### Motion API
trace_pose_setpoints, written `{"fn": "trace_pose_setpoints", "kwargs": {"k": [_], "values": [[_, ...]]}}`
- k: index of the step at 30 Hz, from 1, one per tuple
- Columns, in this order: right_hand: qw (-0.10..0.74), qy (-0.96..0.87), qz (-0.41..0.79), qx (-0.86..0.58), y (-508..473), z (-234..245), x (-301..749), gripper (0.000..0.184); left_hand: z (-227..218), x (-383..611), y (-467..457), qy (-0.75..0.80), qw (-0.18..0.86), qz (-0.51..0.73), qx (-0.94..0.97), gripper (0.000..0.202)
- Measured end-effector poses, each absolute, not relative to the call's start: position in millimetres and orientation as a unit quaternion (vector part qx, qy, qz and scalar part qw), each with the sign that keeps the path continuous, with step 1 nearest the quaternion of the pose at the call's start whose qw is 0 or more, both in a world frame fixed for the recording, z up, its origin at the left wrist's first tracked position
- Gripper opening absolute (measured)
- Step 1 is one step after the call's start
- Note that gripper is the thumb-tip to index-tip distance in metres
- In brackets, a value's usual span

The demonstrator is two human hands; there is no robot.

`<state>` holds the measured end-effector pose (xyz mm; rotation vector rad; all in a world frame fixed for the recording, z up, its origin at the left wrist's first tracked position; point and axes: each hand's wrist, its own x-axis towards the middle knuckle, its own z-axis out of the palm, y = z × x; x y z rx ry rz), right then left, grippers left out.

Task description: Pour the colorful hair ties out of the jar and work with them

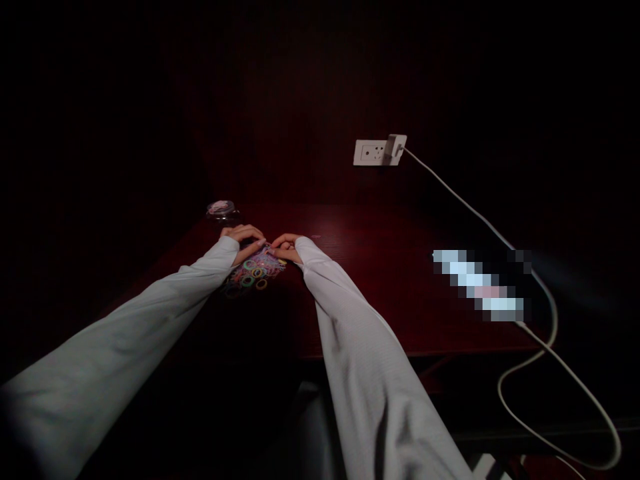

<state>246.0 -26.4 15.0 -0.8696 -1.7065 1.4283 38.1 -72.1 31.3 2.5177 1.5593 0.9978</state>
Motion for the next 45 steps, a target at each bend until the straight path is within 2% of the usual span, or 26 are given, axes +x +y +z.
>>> {"fn": "trace_pose_setpoints", "kwargs": {"k": [13,29,45], "values": [[0.369,-0.666,0.556,-0.335,-25,14,246,0.061,22,31,-56,0.501,0.021,0.302,0.811,0.03],[0.372,-0.67,0.548,-0.336,-17,8,247,0.053,27,36,-64,0.505,0.018,0.304,0.808,0.03],[0.365,-0.667,0.549,-0.347,-17,10,245,0.06,39,42,-81,0.496,0.027,0.307,0.812,0.032]]}}
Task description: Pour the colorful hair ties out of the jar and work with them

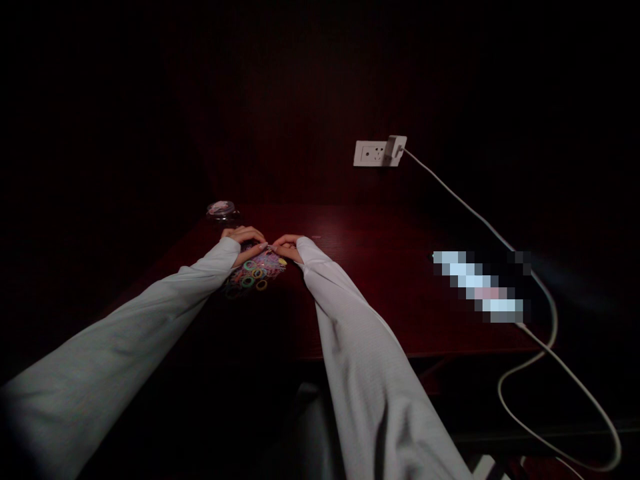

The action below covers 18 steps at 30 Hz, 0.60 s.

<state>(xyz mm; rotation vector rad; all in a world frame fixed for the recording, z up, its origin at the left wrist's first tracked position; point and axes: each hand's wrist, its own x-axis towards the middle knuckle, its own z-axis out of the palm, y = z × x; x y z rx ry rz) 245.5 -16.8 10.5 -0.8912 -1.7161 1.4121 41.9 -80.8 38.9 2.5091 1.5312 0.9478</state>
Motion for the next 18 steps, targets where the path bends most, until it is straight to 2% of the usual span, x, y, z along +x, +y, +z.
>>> {"fn": "trace_pose_setpoints", "kwargs": {"k": [13,18], "values": [[0.39,-0.645,0.563,-0.34,-25.4,15.4,247.2,0.05,41.3,41.5,-82.3,0.497,0.027,0.304,0.812,0.024],[0.384,-0.655,0.547,-0.353,-20.9,11.9,246.1,0.053,40.9,40.8,-81.2,0.498,0.029,0.307,0.81,0.023]]}}
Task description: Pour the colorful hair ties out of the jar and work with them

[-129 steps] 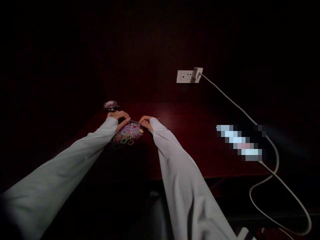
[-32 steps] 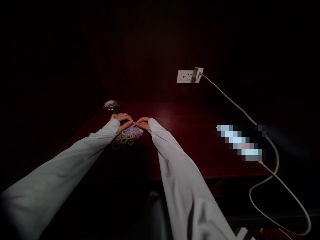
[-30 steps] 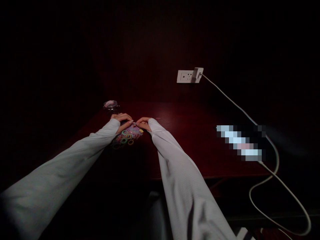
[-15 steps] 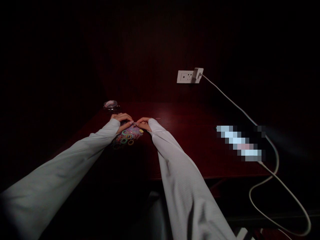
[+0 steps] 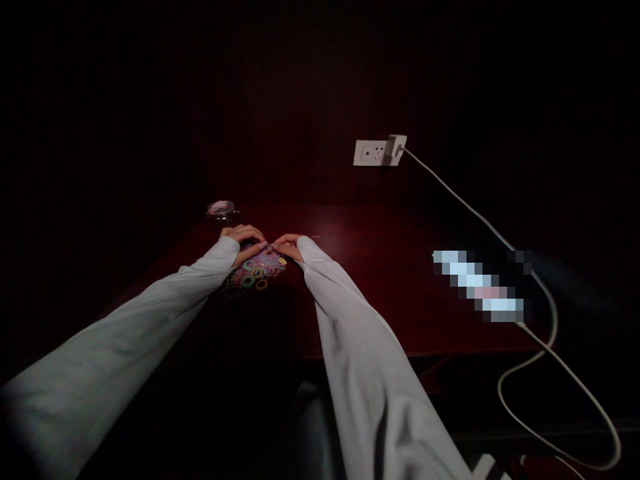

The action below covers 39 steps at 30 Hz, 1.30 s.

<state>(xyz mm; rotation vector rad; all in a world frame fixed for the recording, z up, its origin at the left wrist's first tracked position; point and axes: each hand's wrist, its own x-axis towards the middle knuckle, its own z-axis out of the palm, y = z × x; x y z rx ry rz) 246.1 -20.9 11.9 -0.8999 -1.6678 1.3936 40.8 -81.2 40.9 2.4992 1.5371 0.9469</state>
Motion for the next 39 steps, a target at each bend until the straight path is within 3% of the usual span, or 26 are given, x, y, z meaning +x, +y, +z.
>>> {"fn": "trace_pose_setpoints", "kwargs": {"k": [23,26,30,33,39], "values": [[0.389,-0.665,0.536,-0.346,-20,9,248,0.052,40,41,-82,0.499,0.035,0.312,0.808,0.024],[0.431,-0.668,0.465,-0.39,-19,14,257,0.047,40,42,-82,0.504,0.032,0.326,0.8,0.024],[0.451,-0.639,0.271,-0.561,-22,29,286,0.032,35,37,-70,0.487,0.075,0.387,0.779,0.028],[0.391,-0.62,0.142,-0.666,-26,37,306,0.025,26,27,-51,0.473,0.159,0.465,0.732,0.032],[0.293,-0.65,0.098,-0.694,-30,36,313,0.027,13,12,-29,0.513,0.217,0.503,0.661,0.032]]}}
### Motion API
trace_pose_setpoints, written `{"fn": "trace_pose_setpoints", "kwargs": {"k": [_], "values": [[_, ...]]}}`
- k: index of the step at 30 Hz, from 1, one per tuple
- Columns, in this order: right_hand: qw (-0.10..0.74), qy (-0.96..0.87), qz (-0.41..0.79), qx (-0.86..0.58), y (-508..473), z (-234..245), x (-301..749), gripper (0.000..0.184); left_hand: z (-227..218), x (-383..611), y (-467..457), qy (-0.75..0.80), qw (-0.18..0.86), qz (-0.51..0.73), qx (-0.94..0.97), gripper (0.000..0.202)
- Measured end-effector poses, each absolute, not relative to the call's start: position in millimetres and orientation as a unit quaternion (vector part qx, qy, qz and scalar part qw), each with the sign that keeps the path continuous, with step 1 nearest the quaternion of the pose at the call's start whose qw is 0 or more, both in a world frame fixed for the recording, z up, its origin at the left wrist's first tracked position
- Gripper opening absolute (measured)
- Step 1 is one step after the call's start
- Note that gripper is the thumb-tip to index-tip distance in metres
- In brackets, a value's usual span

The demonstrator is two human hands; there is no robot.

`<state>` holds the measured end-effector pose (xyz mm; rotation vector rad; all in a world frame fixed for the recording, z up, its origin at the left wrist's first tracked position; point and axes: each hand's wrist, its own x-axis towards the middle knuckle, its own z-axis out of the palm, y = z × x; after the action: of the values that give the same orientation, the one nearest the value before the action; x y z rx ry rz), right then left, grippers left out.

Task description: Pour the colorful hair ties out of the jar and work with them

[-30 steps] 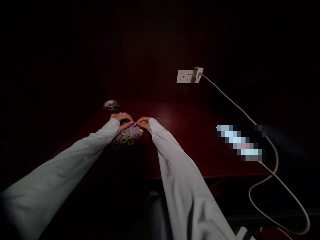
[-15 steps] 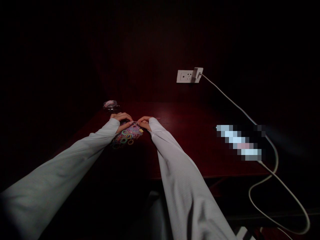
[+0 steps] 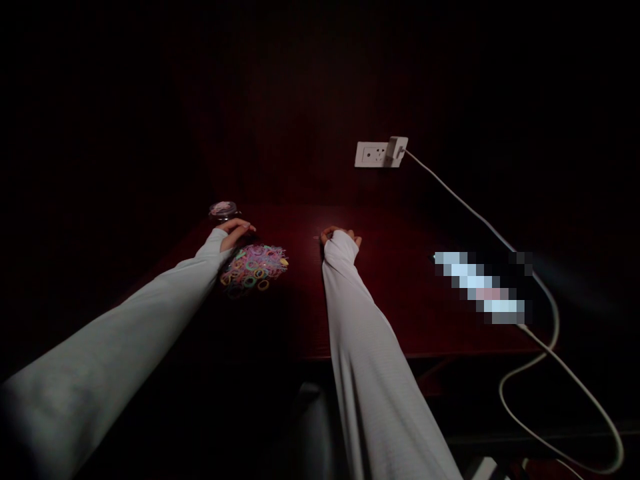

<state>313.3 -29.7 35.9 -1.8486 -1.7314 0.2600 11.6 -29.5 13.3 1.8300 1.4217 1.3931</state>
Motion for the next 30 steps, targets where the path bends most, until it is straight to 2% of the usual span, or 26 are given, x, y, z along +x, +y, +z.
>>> {"fn": "trace_pose_setpoints", "kwargs": {"k": [6,18,30], "values": [[0.273,-0.663,0.11,-0.688,-30.0,34.2,312.0,0.027,11.1,12.5,-31.1,0.504,0.23,0.509,0.659,0.032],[0.302,-0.653,0.132,-0.682,-29.4,36.0,311.7,0.024,8.9,9.5,-25.4,0.496,0.231,0.515,0.661,0.03],[0.25,-0.677,0.091,-0.686,-33.1,32.9,307.8,0.039,14.3,15.7,-30.3,0.513,0.241,0.516,0.642,0.02]]}}
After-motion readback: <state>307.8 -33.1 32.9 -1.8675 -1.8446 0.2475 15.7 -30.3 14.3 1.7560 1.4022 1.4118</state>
